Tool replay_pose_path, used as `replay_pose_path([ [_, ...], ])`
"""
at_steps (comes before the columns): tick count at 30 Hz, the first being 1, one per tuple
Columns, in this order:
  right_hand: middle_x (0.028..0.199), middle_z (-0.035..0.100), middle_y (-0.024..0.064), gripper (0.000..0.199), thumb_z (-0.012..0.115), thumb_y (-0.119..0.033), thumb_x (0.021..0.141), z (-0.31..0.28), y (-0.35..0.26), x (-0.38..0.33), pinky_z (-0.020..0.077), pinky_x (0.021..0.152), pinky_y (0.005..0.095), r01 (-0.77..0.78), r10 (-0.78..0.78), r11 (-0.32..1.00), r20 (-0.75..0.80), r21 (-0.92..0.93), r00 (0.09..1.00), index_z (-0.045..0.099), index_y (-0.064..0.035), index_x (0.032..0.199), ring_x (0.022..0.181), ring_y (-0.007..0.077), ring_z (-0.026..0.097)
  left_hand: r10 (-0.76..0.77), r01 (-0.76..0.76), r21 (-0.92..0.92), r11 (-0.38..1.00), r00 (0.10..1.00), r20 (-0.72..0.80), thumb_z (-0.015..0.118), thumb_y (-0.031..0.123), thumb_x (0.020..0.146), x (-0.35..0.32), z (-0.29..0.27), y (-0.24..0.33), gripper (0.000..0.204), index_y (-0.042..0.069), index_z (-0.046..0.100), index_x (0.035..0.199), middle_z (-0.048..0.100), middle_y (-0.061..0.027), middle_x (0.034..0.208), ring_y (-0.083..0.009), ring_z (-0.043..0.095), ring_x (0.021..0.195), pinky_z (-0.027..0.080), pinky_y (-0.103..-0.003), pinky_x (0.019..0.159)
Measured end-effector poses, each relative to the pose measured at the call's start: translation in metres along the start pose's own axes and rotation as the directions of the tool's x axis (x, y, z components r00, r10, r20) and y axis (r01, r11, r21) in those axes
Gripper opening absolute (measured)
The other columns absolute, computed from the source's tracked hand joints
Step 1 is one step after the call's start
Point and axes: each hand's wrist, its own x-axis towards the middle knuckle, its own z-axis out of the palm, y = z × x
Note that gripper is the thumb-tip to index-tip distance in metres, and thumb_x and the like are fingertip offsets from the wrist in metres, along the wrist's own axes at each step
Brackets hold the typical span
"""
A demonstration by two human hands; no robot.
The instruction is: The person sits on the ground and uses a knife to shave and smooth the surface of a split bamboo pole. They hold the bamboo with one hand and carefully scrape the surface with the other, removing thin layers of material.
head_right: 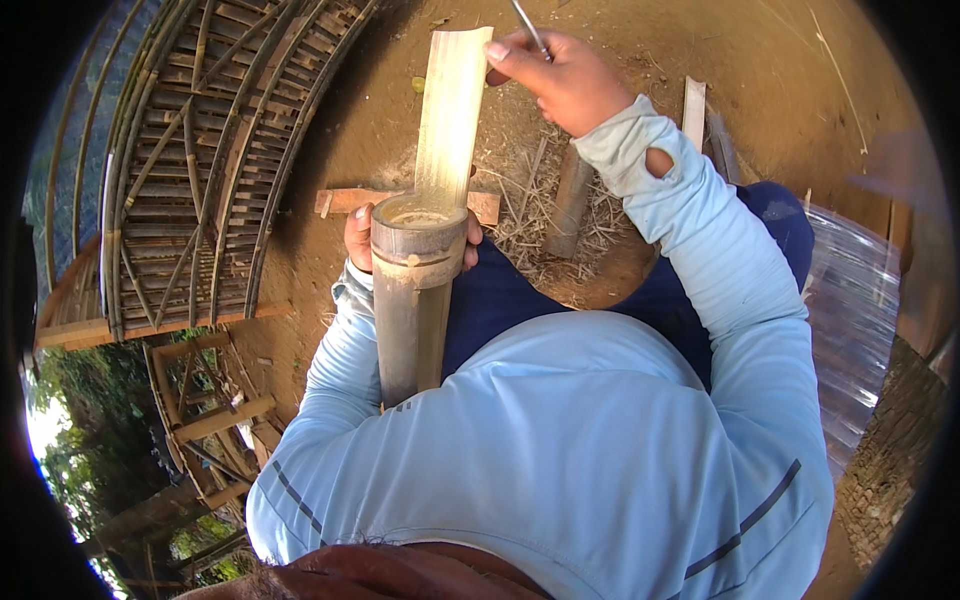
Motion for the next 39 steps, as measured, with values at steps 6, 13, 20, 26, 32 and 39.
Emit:
replay_pose_path([
  [6, 0.085, 0.064, -0.0004, 0.039, 0.071, -0.032, 0.095, 0.016, 0.006, -0.007, 0.0444, 0.066, 0.0289, 0.173, -0.184, 0.979, -0.106, -0.105, 0.977, 0.067, -0.0036, 0.122, 0.070, 0.0102, 0.053, 0.067, -0.067, 0.009, 0.998, 0.998, 0.016, 0.066, 0.066, 0.080, -0.003, 0.001, -0.001, 0.105, -0.002, 0.031, 0.153, 0.053, -0.0401, 0.125, -0.0494, 0.063, 0.107, 0.056, -0.053, 0.093],
  [13, 0.079, 0.054, -0.0049, 0.058, 0.070, -0.012, 0.094, 0.019, -0.011, -0.027, 0.0383, 0.068, 0.0214, 0.269, -0.302, 0.928, -0.098, -0.257, 0.948, 0.048, -0.0050, 0.147, 0.071, 0.0044, 0.045, 0.093, -0.094, 0.015, 0.995, 0.995, 0.044, 0.078, 0.052, 0.076, -0.001, 0.002, 0.001, 0.108, -0.002, 0.027, 0.154, 0.052, -0.0352, 0.133, -0.0497, 0.058, 0.117, 0.054, -0.056, 0.096],
  [20, 0.075, 0.062, 0.0083, 0.062, 0.065, -0.008, 0.090, 0.017, -0.011, -0.051, 0.0475, 0.061, 0.0293, 0.334, -0.349, 0.756, 0.085, -0.562, 0.933, 0.049, -0.0168, 0.150, 0.063, 0.0136, 0.056, 0.120, -0.121, 0.056, 0.991, 0.993, 0.023, 0.080, 0.050, 0.073, 0.001, -0.002, 0.000, 0.112, -0.003, 0.024, 0.154, 0.052, -0.0319, 0.135, -0.0483, 0.057, 0.121, 0.054, -0.055, 0.098],
  [26, 0.097, 0.073, 0.0149, 0.066, 0.059, 0.003, 0.084, 0.027, -0.013, -0.069, 0.0556, 0.067, 0.0329, 0.298, -0.200, 0.804, 0.238, -0.514, 0.950, 0.049, -0.0147, 0.147, 0.075, 0.0233, 0.072, 0.116, -0.115, 0.107, 0.988, 0.993, -0.002, 0.081, 0.050, 0.070, -0.001, 0.002, 0.000, 0.115, -0.005, 0.024, 0.153, 0.054, -0.0302, 0.135, -0.0416, 0.060, 0.120, 0.055, -0.049, 0.096],
  [32, 0.106, 0.075, 0.0162, 0.071, 0.058, 0.007, 0.079, 0.039, -0.006, -0.090, 0.0607, 0.075, 0.0360, 0.289, -0.124, 0.831, 0.347, -0.475, 0.929, 0.047, -0.0146, 0.146, 0.091, 0.0297, 0.075, 0.154, -0.133, 0.213, 0.968, 0.984, -0.087, 0.082, 0.053, 0.066, -0.004, 0.010, 0.001, 0.122, -0.010, 0.024, 0.153, 0.052, -0.0282, 0.139, -0.0351, 0.059, 0.124, 0.049, -0.042, 0.103],
  [39, 0.120, 0.069, 0.0203, 0.065, 0.057, 0.008, 0.081, 0.047, 0.004, -0.105, 0.0582, 0.087, 0.0342, 0.213, -0.054, 0.910, 0.409, -0.355, 0.911, 0.051, -0.0096, 0.143, 0.104, 0.0287, 0.073, 0.164, -0.160, 0.239, 0.958, 0.986, 0.001, 0.079, 0.048, 0.075, -0.006, 0.004, 0.002, 0.111, -0.007, 0.025, 0.154, 0.048, -0.0207, 0.146, -0.0275, 0.051, 0.131, 0.039, -0.039, 0.110],
])
